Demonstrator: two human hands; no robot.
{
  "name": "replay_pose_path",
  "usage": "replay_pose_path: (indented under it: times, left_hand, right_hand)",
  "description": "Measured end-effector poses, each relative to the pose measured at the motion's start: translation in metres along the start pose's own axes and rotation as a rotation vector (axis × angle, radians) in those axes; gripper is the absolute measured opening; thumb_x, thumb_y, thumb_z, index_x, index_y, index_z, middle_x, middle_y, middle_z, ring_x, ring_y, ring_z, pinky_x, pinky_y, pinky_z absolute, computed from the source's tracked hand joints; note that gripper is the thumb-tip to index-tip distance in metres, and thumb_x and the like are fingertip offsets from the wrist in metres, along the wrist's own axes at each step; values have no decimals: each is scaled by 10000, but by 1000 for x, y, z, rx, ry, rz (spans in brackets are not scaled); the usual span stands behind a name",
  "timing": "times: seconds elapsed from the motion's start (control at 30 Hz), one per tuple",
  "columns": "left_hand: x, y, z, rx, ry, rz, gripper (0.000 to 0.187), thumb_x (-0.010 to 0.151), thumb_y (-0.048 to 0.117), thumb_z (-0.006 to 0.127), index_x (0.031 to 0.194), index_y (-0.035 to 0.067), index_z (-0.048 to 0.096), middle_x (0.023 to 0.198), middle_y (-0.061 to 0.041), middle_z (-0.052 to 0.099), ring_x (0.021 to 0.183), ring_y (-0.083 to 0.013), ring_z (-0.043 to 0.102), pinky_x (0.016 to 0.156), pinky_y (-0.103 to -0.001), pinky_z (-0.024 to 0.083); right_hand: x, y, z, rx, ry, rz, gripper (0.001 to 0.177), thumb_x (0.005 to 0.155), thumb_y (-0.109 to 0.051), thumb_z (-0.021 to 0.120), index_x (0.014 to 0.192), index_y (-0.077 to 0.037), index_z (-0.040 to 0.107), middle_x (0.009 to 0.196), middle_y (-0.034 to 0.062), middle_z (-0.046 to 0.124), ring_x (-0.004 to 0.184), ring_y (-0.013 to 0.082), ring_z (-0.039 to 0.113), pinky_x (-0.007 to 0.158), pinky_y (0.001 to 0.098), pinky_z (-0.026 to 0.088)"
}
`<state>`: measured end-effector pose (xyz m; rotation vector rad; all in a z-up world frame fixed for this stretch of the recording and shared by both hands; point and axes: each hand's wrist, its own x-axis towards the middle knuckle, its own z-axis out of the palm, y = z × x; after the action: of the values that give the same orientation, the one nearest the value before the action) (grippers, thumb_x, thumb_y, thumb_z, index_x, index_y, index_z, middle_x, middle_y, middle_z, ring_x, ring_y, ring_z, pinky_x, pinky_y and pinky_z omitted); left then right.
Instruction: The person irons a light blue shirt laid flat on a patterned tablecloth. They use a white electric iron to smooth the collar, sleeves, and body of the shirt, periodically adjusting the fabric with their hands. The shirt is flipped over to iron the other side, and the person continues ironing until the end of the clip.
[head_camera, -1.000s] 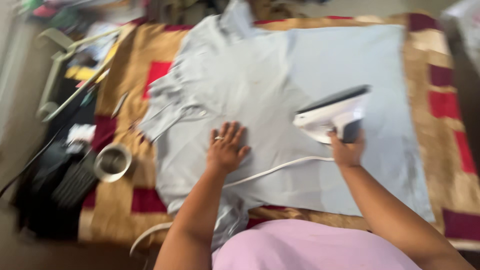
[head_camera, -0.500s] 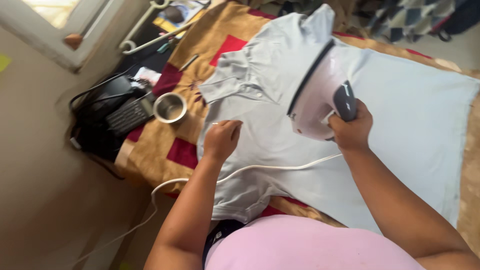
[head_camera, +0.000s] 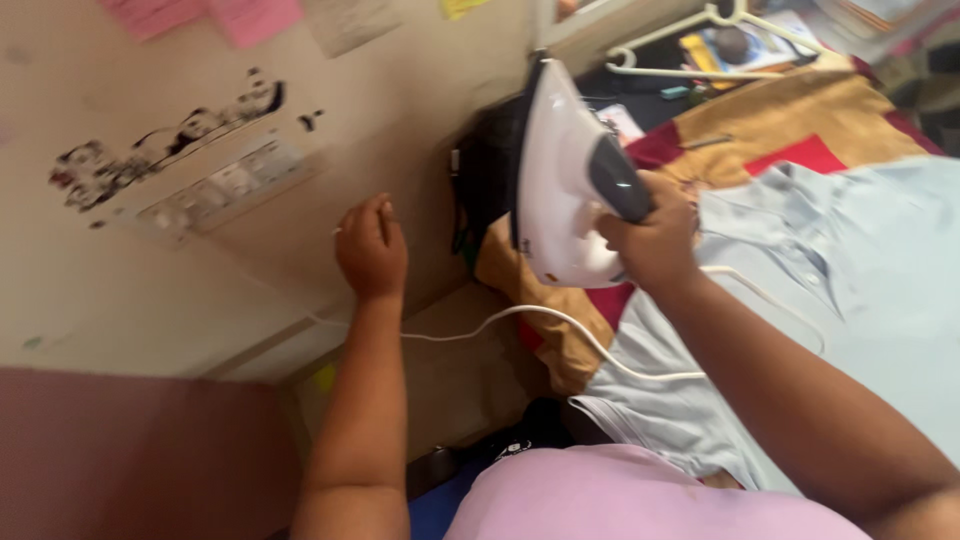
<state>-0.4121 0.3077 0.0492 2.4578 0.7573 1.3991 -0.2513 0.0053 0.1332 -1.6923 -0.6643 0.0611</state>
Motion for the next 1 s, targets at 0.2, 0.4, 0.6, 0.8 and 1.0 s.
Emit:
replay_pose_path:
  times: [0.2,0.4,0.6,0.8,1.0]
  left_hand:
    - [-10,-129,-34,188,1,-219,365,944,194,693,1259,15,647,1290,-191,661,1228,-390,584,1056,-486,448]
    - [-18,-194,-35,198,-8,-482,912,852,196,762,1555,-82,253,1601,-283,322,1464,-449,343,1206,-476,321]
    - [4,-203,-43,224,-36,-442,1019,829,183,757,1588,-75,129,1664,-276,168,1467,-465,331,1182,-470,346]
    - [23,-222,-33,317,-136,-476,1007,808,174,731,1590,-56,140,1678,-274,150,1428,-446,392,1126,-452,410]
    - [33,-218,-22,416,-138,-550,1022,798,218,733,1600,-47,160,1673,-277,155,1444,-417,407,1128,-438,425]
  right_hand:
    - [13,-7,118,-19,-176,111,302,745,-35,735,1045,-8,714,783,47,702,678,106,651,627,276,525]
    - [11,1,174,-68,-308,234,286,761,-37,711,1042,12,692,785,84,692,648,144,658,614,299,529]
    - [13,17,202,58,-305,251,304,776,-27,686,1077,11,691,848,72,701,679,138,660,626,284,542]
    - [21,25,198,27,-302,283,312,762,-9,681,1073,14,689,855,64,703,688,130,668,621,281,542]
    - [28,33,181,48,-225,292,317,755,-2,684,1072,11,690,846,61,702,682,130,660,615,281,556]
